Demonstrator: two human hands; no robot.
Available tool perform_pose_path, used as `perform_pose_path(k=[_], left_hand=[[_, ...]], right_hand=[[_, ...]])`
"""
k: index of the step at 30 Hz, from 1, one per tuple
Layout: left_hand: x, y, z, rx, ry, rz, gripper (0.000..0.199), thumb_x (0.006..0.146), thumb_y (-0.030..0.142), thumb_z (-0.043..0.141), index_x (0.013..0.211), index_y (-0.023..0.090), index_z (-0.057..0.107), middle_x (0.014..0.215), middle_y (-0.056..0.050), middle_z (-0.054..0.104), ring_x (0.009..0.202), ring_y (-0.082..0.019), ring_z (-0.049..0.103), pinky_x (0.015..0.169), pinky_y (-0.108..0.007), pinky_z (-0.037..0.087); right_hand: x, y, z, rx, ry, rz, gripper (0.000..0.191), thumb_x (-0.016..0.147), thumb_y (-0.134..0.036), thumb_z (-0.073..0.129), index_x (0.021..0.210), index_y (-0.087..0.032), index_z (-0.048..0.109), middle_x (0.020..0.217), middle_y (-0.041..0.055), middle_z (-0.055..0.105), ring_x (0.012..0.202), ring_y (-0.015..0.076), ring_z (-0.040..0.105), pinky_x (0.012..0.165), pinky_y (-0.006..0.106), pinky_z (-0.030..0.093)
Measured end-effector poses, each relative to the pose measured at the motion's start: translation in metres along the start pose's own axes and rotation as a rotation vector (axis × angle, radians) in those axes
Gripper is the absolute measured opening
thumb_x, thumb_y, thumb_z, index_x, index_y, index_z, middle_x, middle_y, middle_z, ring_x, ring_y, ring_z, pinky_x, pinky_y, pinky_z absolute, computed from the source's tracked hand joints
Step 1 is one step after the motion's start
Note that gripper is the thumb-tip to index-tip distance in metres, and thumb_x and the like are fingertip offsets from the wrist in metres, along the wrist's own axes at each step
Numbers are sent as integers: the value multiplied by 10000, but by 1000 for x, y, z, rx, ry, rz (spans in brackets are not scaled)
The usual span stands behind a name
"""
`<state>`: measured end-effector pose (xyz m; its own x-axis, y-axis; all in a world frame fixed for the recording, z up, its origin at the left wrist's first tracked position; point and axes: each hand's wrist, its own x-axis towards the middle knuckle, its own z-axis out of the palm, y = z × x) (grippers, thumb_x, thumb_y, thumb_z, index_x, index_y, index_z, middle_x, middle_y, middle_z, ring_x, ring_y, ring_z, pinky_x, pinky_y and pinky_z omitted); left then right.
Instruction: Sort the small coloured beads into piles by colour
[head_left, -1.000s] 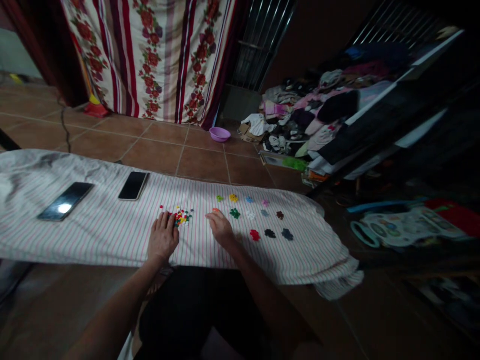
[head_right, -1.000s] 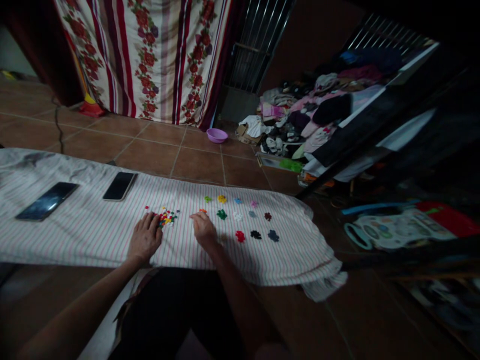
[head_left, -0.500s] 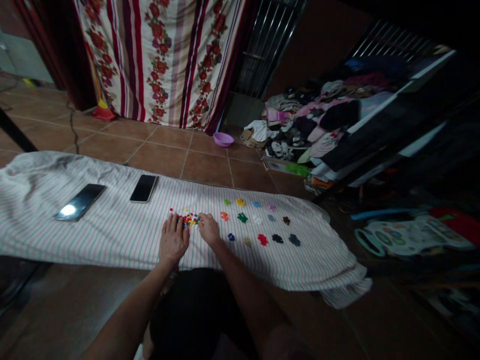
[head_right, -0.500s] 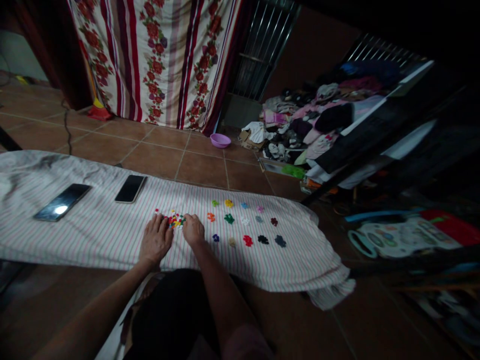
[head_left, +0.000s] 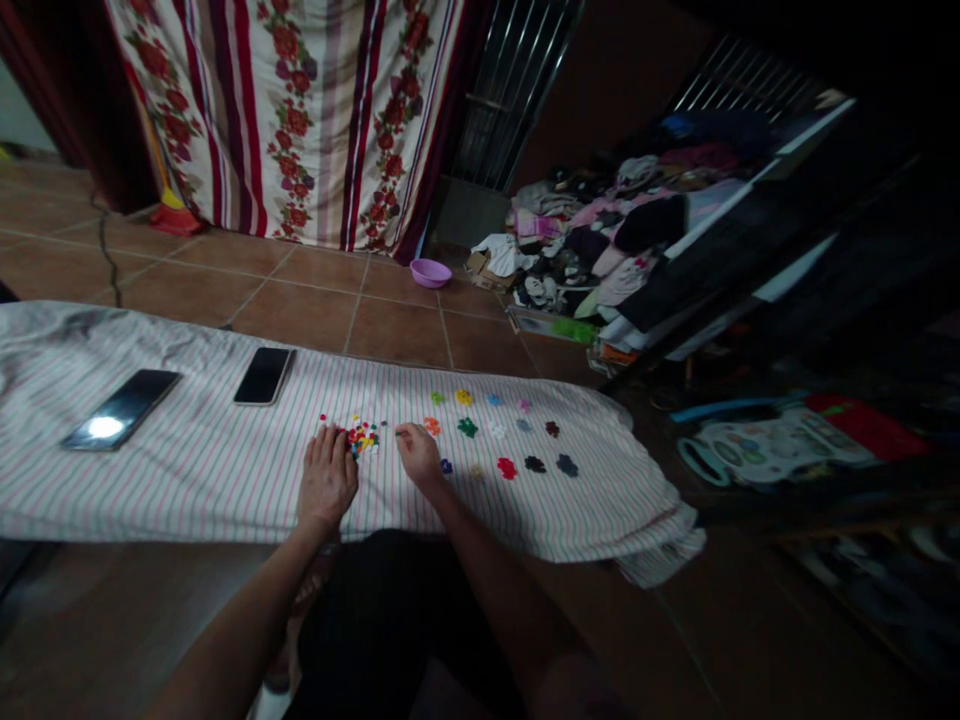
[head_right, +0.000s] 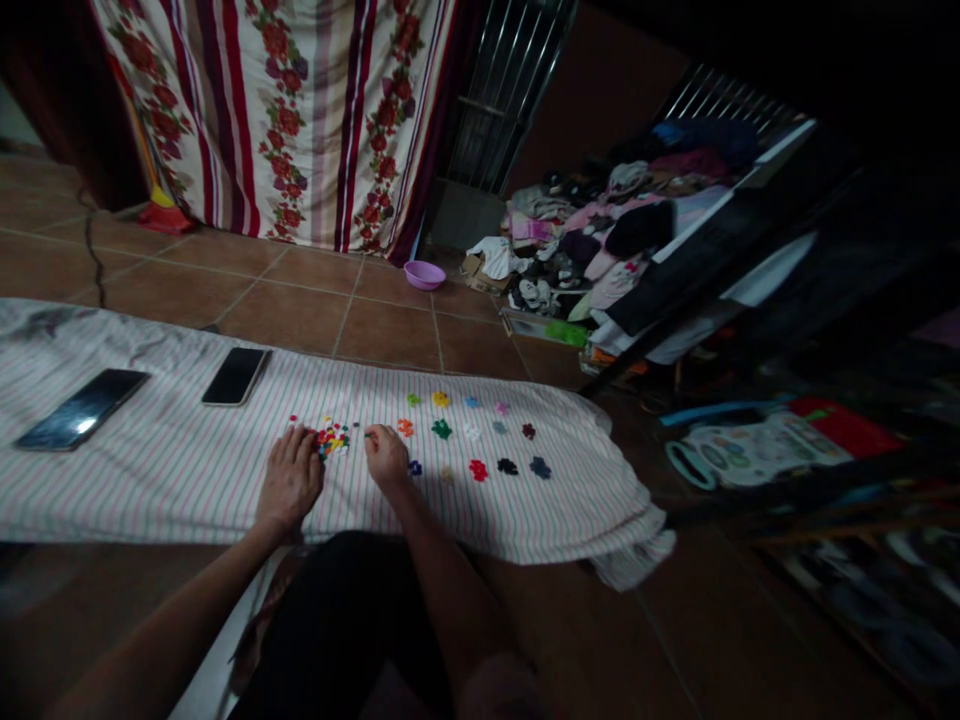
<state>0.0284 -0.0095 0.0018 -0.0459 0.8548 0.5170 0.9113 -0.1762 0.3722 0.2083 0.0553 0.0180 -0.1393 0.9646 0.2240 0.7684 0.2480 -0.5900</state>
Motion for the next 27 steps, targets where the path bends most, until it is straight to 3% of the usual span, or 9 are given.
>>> perform_pose_path(k=[4,8,13,17,27], left_hand=[[0,-1,-2,-6,9,37,430,909,252,334,1262,78,508,1388,-220,496,1440,-316,270,1113,-554,336],[0,-1,-5,-3,-64,104,363,890,205,342,1161,119,567,1292,-182,576,1453,-309,242,1130,-586,314],[0,0,-10,47,-94,166,248,878,170,373,910,134,616,1217,-179,609,1459,-323,215,1147,-586,296],[1,1,-11,96,-83,208,231,883,161,377,833,138,602,1177,-182,616,1458,-325,215,1148,-571,301],[-1,-3,-4,124,-2,236,181,875,164,416,827,144,589,1159,-166,621,1432,-343,271,1105,-577,355]], right_hand=[[-4,30,-34,46,104,29,255,856,-171,451,993,-205,663,997,61,687,905,167,639,855,284,497],[-10,66,-65,35,207,134,255,837,-194,451,971,-184,667,959,78,695,863,182,645,822,288,502],[-16,97,-84,-60,265,263,232,817,-196,478,966,-196,655,865,43,694,804,182,638,784,291,490],[-17,101,-88,-228,199,244,183,825,-182,513,912,-214,670,910,36,675,838,173,619,776,263,453],[-11,78,-90,-452,18,242,198,918,-188,487,999,-230,664,987,31,640,902,148,590,754,234,382]])
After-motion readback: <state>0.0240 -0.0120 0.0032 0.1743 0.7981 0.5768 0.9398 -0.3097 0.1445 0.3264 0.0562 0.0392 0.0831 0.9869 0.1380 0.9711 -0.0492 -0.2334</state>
